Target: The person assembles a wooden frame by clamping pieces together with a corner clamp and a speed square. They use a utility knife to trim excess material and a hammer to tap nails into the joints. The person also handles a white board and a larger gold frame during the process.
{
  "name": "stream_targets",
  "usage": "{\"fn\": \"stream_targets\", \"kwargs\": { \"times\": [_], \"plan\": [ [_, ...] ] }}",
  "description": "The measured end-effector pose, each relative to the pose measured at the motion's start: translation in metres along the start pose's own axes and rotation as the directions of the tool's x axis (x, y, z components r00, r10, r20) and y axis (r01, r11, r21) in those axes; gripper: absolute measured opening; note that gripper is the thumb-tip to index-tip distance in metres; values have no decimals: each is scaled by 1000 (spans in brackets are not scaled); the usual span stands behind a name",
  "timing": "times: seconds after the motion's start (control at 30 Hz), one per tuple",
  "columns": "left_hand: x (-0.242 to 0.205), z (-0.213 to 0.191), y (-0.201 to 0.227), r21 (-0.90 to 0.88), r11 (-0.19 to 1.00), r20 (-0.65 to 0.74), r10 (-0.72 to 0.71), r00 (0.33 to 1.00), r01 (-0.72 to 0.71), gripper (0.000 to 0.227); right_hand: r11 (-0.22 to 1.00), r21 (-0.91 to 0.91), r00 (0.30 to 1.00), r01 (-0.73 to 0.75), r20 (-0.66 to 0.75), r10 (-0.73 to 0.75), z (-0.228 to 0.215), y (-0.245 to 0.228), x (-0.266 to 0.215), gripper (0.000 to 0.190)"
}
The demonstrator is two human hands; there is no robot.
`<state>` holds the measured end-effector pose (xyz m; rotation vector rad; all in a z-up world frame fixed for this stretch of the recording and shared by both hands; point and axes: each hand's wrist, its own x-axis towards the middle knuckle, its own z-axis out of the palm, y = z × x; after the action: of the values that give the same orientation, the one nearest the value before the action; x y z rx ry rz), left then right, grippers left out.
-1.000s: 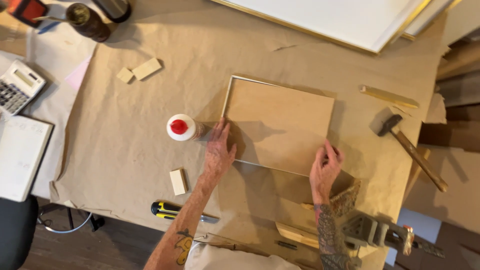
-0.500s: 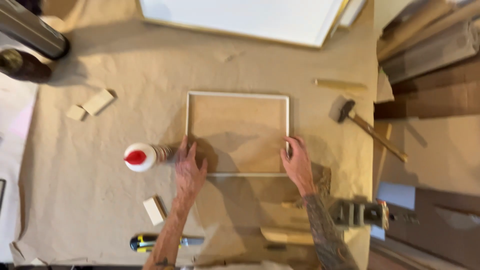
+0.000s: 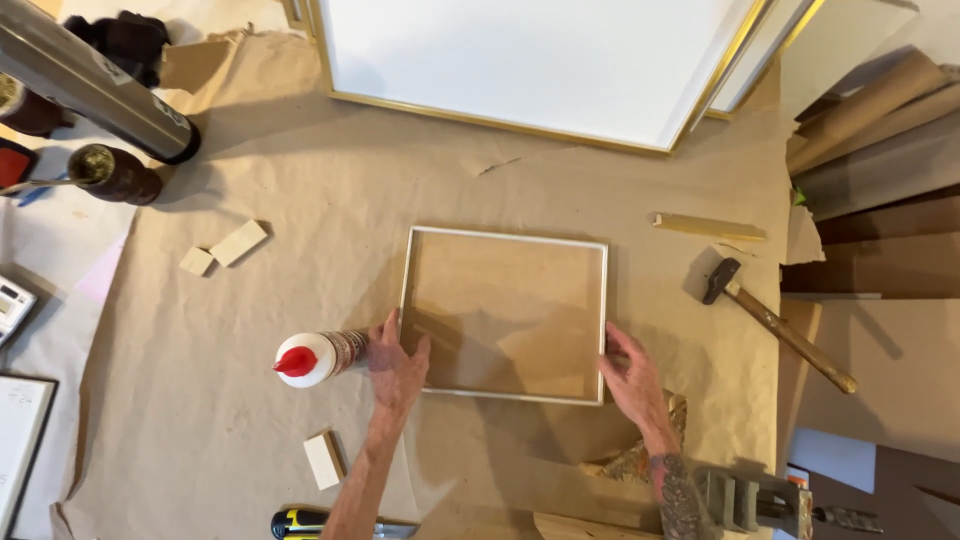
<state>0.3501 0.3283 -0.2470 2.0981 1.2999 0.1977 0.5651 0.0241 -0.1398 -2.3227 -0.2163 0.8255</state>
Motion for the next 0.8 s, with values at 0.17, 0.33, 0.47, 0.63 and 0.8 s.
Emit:
{"fn": "stream_targets", "kwargs": {
  "times": [0.17,0.33,0.47,0.63,0.8],
  "plan": [
    [19,-39,38,-333,943,113,56,992,-15,64,915,383,991,125,-92,-97,-25,-14,2,48],
    [64,16,17,-258,964,160,-22,987,64,64,875,480,990,59,-137,9,-18,33,51,57],
    [64,-20,72,-200,972,167,-93,982,126,54,922,370,979,112,-199,-39,-23,24,62,62],
    [106,-34,135,-454,890,14,-43,999,45,45,897,350,914,270,-385,-125,-46,-67,78,59],
    [197,-25,201,-511,841,-248,53,967,-177,35,820,305,784,485,-567,-252,-57,-108,172,56]
  ]
}}
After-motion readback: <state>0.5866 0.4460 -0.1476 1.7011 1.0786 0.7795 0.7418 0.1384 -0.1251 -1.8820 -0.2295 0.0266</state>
